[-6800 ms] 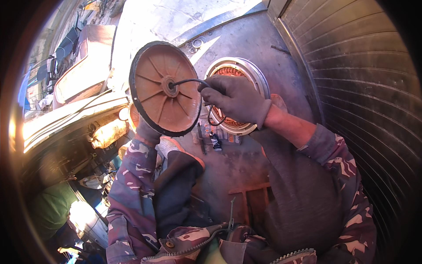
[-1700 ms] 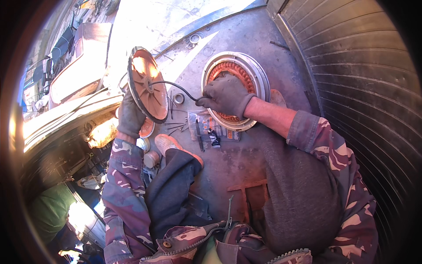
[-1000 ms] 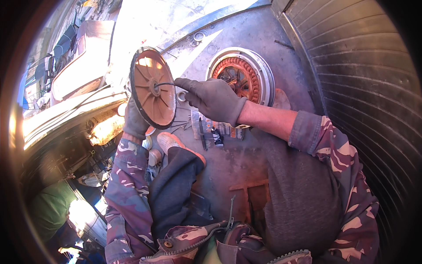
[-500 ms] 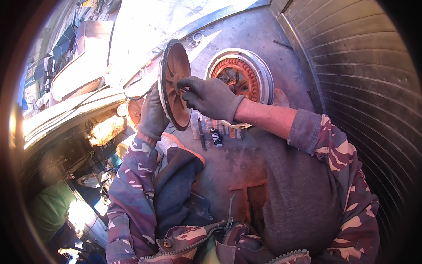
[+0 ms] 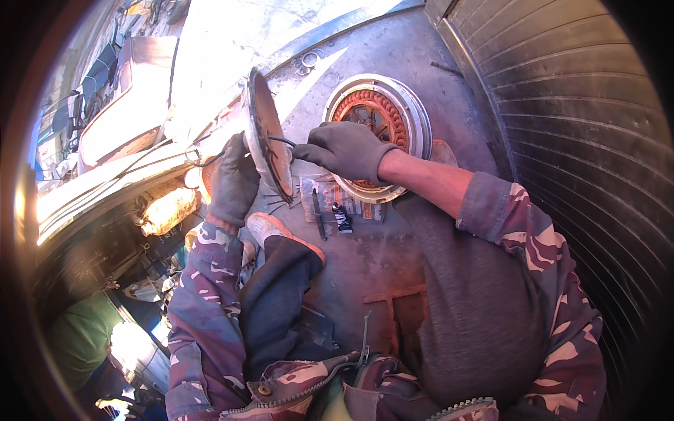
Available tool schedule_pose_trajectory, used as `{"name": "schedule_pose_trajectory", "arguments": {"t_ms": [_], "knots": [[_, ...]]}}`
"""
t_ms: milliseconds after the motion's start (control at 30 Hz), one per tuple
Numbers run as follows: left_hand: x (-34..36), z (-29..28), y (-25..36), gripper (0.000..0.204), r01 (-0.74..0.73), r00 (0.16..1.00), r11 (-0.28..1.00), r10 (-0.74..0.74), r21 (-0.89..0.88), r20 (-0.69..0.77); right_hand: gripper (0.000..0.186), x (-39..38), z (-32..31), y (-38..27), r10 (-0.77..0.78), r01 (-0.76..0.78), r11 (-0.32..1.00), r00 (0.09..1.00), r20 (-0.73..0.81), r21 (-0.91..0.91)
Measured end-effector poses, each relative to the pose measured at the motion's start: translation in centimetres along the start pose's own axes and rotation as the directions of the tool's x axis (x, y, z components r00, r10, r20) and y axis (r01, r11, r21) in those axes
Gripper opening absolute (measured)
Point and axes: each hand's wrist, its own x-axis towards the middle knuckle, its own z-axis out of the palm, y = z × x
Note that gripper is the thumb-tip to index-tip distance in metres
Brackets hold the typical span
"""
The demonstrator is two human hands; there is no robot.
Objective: The person, seated on the floor of a cluttered repair workshop, works on a washing machine motor assembly. They thread a wire through the pulley wheel, fit the pulley onto the motor shaft, and use an adjustable wrench to tighten the fastener on the shaft, repositioning the assembly as they work.
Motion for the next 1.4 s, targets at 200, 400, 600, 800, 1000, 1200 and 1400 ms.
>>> {"name": "schedule_pose_trajectory", "arguments": {"t_ms": [200, 400, 600, 800, 1000, 1200, 1400], "knots": [[-0.7, -2.2, -0.1, 0.044, 0.02, 0.997, 1.0, -0.021, -0.019, -0.074, 0.073, 1.2, -0.1, -0.8, 0.195, -0.193, 0.981, 0.977, 0.093, -0.023], [-0.1, -1.5, -0.3, 0.046, -0.006, 0.997, 0.998, 0.001, -0.063, -0.072, 0.077, 1.6, 0.7, 0.1, 0.274, -0.294, 0.947, 0.949, 0.153, 0.126], [0.6, -1.5, -1.0, 0.042, 0.06, 0.996, 0.974, -0.073, -0.22, -0.054, 0.076, 1.4, 0.8, 0.3, 0.255, -0.296, 0.937, 0.943, 0.214, 0.188], [1.2, -1.5, -3.2, 0.037, -0.011, 0.997, 0.992, 0.02, -0.128, 0.072, 0.075, 1.1, 0.7, 0.0, 0.254, -0.299, 0.941, 0.934, 0.25, 0.16], [0.9, 1.9, -3.1, 0.038, 0.14, 0.989, 0.958, -0.148, -0.25, -0.012, 0.079, 1.5, 0.4, 0.1, 0.249, -0.267, 0.961, 0.949, 0.195, 0.073], [0.7, 3.1, -1.8, 0.035, 0.159, 0.987, 0.971, -0.157, -0.179, 0.024, 0.076, 0.8, 0.6, 1.0, 0.176, -0.196, 0.967, 0.976, 0.129, 0.163], [0.8, 1.8, -2.4, 0.036, 0.219, 0.975, 0.933, -0.219, -0.286, 0.033, 0.065, -0.2, 0.5, 1.9, 0.109, -0.117, 0.97, 0.993, 0.05, 0.214]]}}
